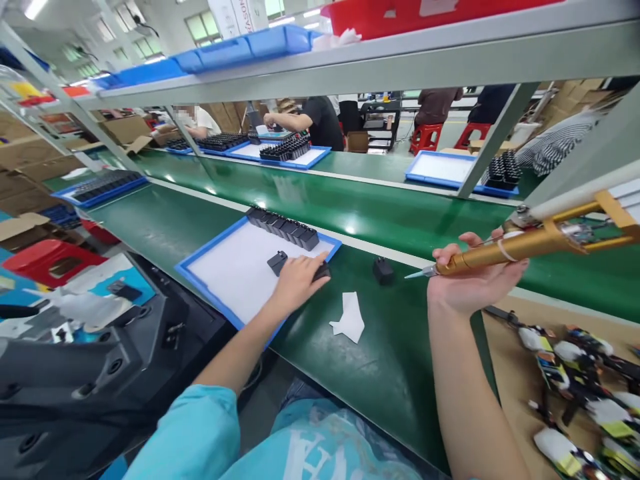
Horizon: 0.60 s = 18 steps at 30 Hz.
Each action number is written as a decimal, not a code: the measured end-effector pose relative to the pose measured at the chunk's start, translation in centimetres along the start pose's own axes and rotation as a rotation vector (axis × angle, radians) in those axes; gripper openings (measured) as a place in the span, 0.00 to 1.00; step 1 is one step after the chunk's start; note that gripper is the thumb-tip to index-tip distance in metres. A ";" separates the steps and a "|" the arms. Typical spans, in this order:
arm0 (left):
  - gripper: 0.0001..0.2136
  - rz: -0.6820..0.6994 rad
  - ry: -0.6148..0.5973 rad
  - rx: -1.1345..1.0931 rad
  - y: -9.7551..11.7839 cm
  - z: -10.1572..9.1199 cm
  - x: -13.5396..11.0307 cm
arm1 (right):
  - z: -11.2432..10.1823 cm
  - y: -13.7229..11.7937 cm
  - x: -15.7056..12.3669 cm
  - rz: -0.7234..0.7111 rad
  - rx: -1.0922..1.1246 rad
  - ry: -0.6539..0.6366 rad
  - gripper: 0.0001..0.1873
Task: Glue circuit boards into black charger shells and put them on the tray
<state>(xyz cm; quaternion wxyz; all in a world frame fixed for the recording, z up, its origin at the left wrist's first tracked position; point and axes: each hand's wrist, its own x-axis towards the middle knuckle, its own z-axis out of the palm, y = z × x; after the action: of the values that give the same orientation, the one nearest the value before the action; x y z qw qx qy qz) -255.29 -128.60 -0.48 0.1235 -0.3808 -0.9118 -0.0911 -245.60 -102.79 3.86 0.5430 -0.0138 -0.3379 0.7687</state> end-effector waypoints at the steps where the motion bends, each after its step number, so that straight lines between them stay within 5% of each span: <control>1: 0.25 -0.006 0.001 0.049 -1.7 0.1 -0.3 | 0.0 0.0 0.0 -0.005 -0.005 0.007 0.22; 5: 0.22 0.002 -0.016 0.178 -7.6 1.6 -1.4 | 0.0 0.1 0.0 -0.011 -0.001 0.011 0.21; 9: 0.21 -0.014 0.037 0.185 -9.6 2.4 -1.4 | -0.1 0.3 0.3 -0.020 0.020 0.025 0.22; 13: 0.26 0.093 0.085 -0.024 -5.9 2.8 0.9 | -0.2 0.2 0.3 -0.018 0.007 0.008 0.21; 18: 0.39 0.175 -0.063 -0.353 4.1 5.1 6.3 | -0.3 0.2 0.4 -0.034 -0.008 -0.006 0.21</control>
<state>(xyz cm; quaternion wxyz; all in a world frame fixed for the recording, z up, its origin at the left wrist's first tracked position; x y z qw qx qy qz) -257.43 -120.23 -3.24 0.0339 -0.4771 -0.8485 -0.2264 -245.78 -102.35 3.64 0.5548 -0.0082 -0.3427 0.7581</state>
